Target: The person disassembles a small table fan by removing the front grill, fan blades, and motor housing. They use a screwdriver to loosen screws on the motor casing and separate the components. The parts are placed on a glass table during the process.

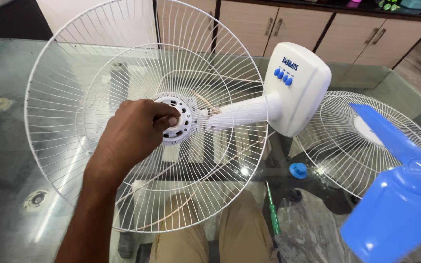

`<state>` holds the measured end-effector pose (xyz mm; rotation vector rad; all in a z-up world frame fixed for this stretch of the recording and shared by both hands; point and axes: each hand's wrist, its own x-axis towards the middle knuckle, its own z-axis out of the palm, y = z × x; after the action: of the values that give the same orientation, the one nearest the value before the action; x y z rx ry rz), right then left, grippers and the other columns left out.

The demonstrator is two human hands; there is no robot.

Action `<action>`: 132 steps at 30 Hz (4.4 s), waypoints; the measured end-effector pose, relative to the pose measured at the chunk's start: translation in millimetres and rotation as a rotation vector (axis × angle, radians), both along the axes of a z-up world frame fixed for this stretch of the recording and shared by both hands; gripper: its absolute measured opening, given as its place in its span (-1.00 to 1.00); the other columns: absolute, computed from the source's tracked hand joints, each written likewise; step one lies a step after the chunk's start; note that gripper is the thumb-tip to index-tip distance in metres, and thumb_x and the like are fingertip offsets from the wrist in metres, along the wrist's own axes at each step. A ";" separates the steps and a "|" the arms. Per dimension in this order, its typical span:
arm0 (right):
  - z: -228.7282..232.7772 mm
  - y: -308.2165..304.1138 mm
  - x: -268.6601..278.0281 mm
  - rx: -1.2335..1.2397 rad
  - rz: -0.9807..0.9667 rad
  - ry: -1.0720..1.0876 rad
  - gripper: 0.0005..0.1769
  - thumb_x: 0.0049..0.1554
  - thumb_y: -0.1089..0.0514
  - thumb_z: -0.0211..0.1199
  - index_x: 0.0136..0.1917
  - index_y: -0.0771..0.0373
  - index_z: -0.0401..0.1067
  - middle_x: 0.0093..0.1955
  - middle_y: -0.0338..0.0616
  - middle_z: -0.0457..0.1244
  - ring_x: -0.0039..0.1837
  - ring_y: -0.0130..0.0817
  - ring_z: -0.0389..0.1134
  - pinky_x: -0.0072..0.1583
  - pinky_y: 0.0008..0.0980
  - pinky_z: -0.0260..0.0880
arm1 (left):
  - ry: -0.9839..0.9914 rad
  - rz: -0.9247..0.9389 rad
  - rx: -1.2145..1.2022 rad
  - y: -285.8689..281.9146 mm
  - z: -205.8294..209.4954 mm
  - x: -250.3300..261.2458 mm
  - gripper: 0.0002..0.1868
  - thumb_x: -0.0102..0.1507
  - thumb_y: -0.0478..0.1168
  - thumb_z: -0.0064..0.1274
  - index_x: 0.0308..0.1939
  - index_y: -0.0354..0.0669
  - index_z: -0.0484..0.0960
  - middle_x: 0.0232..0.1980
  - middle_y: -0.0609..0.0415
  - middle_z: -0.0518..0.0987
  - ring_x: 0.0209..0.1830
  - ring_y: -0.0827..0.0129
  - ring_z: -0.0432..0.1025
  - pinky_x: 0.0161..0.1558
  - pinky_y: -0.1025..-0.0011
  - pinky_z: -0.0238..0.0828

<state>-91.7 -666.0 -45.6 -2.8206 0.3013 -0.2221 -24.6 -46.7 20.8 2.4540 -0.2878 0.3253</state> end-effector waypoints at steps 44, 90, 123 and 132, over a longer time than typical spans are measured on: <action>-57.1 -22.0 118.9 0.004 -0.438 -0.360 -0.42 -0.24 0.16 0.69 0.10 -0.06 0.70 0.02 0.12 0.44 -0.01 -0.06 0.48 0.13 -0.11 0.48 | 0.117 0.042 0.048 -4.0 -2.1 2.7 -0.78 0.28 -0.20 0.09 -0.05 -0.06 0.78 -0.14 0.06 0.76 -0.38 0.35 0.65 -0.22 0.25 0.61; 106.2 368.5 53.8 0.117 0.739 -0.080 -0.50 -0.06 0.01 0.51 0.12 0.22 0.58 -0.13 -0.06 0.49 -0.09 -0.31 0.55 -0.06 -0.27 0.52 | -0.068 0.045 -0.050 29.7 1.2 1.1 -0.69 0.06 -0.32 0.35 -0.10 -0.18 0.77 -0.21 -0.04 0.75 -0.29 0.32 0.68 -0.19 0.34 0.64; 28.9 447.3 110.8 -0.099 0.950 -0.619 -0.26 -0.08 -0.23 0.55 0.18 0.33 0.51 0.06 -0.05 0.37 -0.05 -0.12 0.46 -0.03 -0.18 0.51 | -0.328 -0.200 0.087 41.4 -31.0 27.6 -0.27 -0.06 -0.33 0.42 0.22 -0.04 0.60 0.06 0.06 0.69 -0.01 0.29 0.57 -0.07 0.33 0.60; 21.0 446.1 122.8 -0.143 0.920 -0.620 -0.32 -0.03 -0.31 0.49 0.09 0.29 0.55 -0.07 -0.13 0.37 -0.19 -0.26 0.46 -0.19 -0.27 0.51 | -0.341 -0.216 0.112 45.2 -38.4 35.1 -0.30 -0.02 -0.20 0.45 0.22 0.00 0.61 -0.02 0.07 0.72 -0.09 0.33 0.59 -0.11 0.33 0.60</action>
<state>31.2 -219.8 -24.6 -2.5210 -1.1306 -0.8644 10.4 -1.4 -17.6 2.4386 -0.7279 0.6487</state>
